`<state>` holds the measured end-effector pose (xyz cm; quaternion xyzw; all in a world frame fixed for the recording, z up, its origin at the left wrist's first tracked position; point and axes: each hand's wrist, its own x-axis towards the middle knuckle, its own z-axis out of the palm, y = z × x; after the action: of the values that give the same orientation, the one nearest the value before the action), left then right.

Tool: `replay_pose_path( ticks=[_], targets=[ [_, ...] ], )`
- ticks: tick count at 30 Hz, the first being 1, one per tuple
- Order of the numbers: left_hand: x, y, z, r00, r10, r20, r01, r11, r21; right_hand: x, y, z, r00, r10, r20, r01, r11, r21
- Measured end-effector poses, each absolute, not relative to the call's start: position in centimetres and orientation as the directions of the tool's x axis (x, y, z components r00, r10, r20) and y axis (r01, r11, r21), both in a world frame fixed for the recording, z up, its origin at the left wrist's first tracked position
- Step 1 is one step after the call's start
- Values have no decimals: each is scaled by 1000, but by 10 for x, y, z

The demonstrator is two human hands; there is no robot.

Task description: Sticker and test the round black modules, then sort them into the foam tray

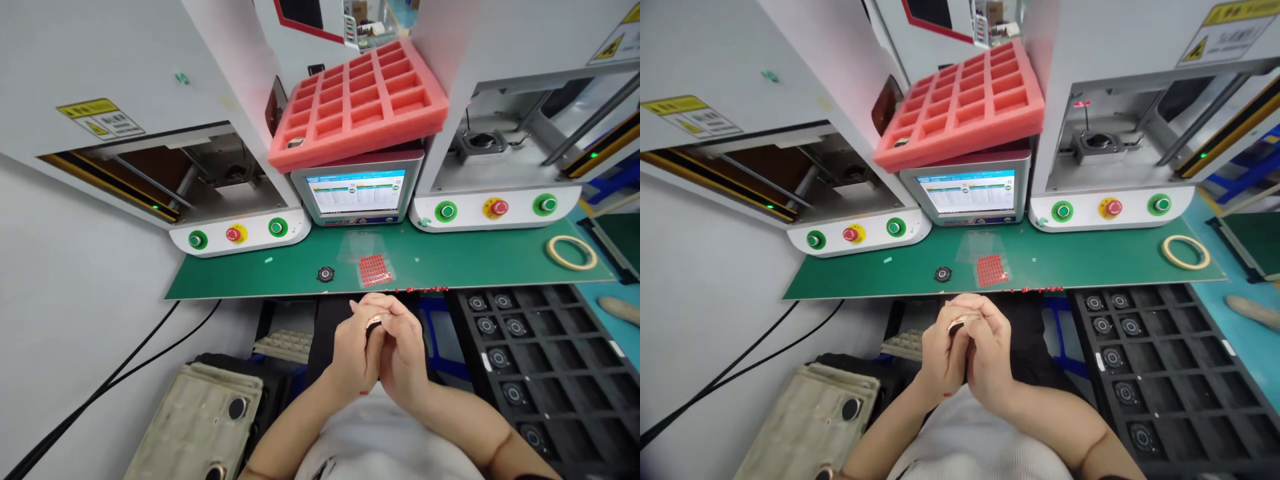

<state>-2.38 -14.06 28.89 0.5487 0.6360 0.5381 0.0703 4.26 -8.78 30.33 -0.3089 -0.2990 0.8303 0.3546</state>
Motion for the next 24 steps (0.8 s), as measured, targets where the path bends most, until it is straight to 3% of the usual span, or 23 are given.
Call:
replay_pose_path(
  ticks=[5,13,24],
  targets=[
    [-33,-132,283,-299,764,572,744,-188,641,30,-86,297,-445,845,-296,-471,-502,-726],
    [-48,-133,285,-284,787,548,647,-265,715,26,-91,299,-441,861,-251,-503,-469,-726],
    [-52,-136,273,-244,775,583,673,-297,677,16,-97,294,-348,876,-334,-501,-475,-723]
  ],
)
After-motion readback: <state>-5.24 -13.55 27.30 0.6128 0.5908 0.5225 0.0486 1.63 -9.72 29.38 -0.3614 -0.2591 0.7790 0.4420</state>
